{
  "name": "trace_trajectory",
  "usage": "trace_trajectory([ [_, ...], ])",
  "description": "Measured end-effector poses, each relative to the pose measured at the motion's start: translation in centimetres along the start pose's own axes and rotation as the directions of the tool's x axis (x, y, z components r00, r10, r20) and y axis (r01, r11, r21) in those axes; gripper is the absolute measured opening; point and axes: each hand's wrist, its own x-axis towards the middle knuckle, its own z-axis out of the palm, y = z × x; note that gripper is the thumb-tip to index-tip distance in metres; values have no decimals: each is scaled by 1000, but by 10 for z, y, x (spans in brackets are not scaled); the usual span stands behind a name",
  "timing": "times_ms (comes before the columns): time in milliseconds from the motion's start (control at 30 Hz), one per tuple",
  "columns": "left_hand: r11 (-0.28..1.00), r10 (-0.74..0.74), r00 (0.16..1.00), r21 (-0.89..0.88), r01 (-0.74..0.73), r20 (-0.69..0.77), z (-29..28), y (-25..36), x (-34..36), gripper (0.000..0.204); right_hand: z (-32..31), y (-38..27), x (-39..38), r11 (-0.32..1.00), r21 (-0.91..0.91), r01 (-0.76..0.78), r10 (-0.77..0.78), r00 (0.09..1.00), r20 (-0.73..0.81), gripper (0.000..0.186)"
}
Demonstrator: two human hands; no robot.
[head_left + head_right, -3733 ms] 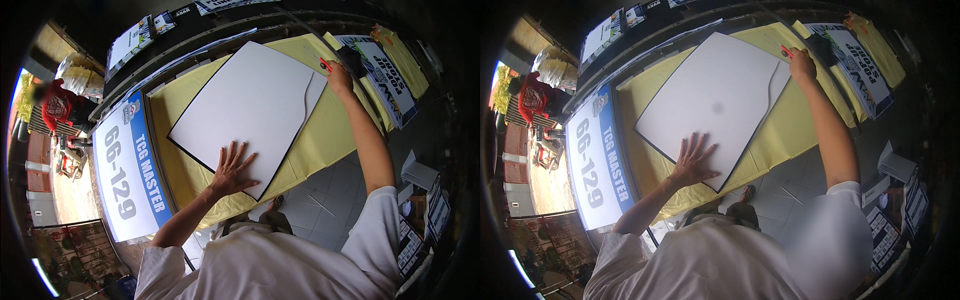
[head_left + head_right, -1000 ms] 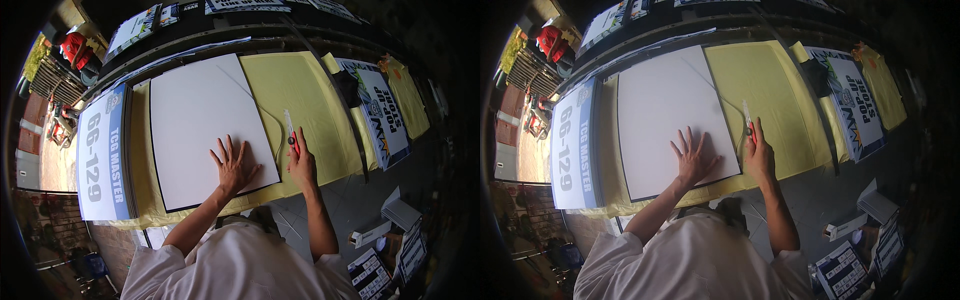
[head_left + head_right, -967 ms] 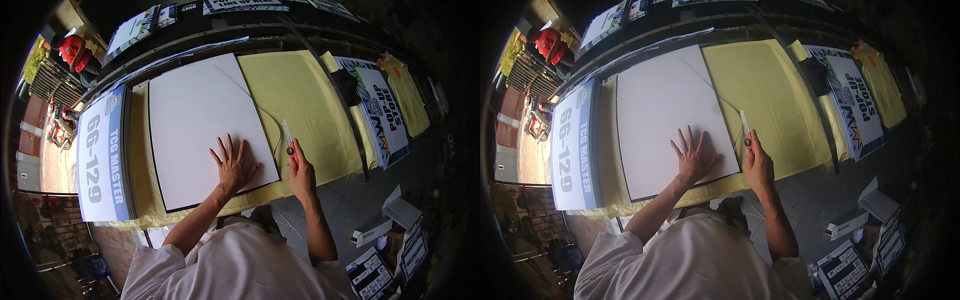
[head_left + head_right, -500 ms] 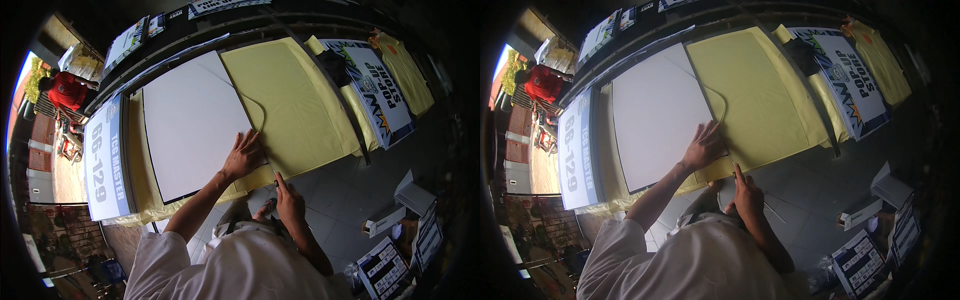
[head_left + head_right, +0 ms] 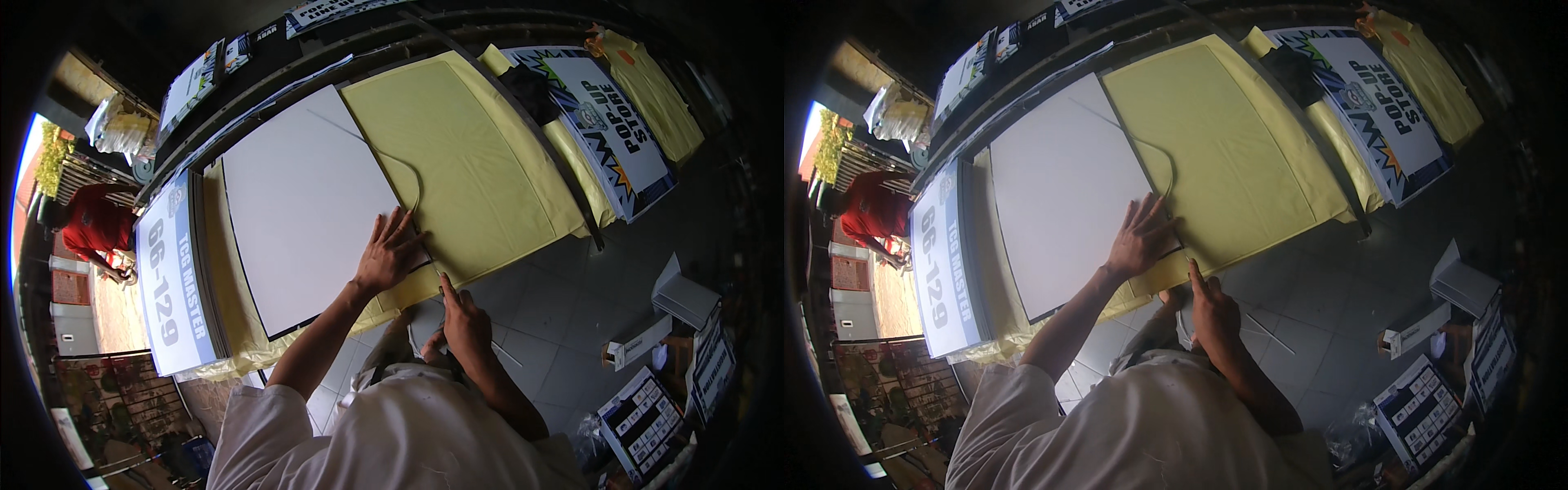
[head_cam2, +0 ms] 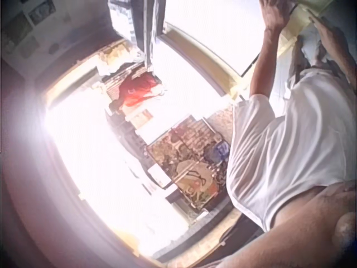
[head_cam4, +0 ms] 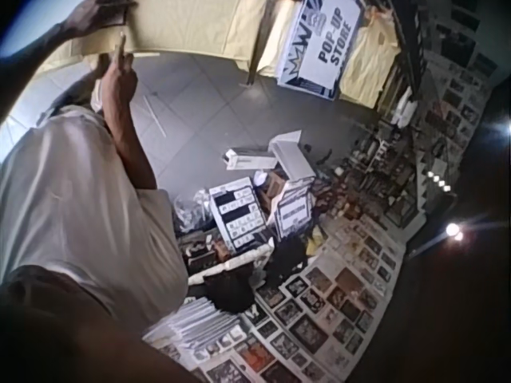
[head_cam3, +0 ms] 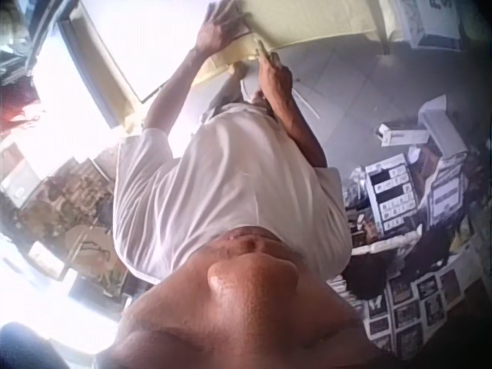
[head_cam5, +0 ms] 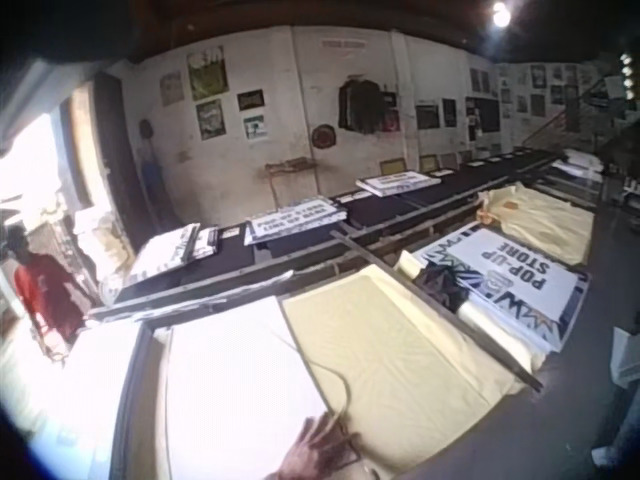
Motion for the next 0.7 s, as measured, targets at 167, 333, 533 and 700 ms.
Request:
trace_trajectory([
  [167, 1000, 17, 1000, 11, -16, -22, 1, 0, 1, 49, -4, -7, -1, 998, -62, -13, 19, 996, 93, 80],
  [333, 1000, 26, 998, 10, -25, -51, 1, 0, 2, 47, -2, -12, -1, 997, -72, -28, 34, 995, 92, 78],
  [533, 1000, 22, 999, -3, -22, -49, 1, -2, -1, 47, -24, -9, -31, 993, -79, -92, 105, 977, 186, 76],
  [700, 1000, 24, 999, 4, -24, -23, 1, -3, 2, 50, -20, -5, -70, 997, -81, -5, 11, 997, 78, 70],
])
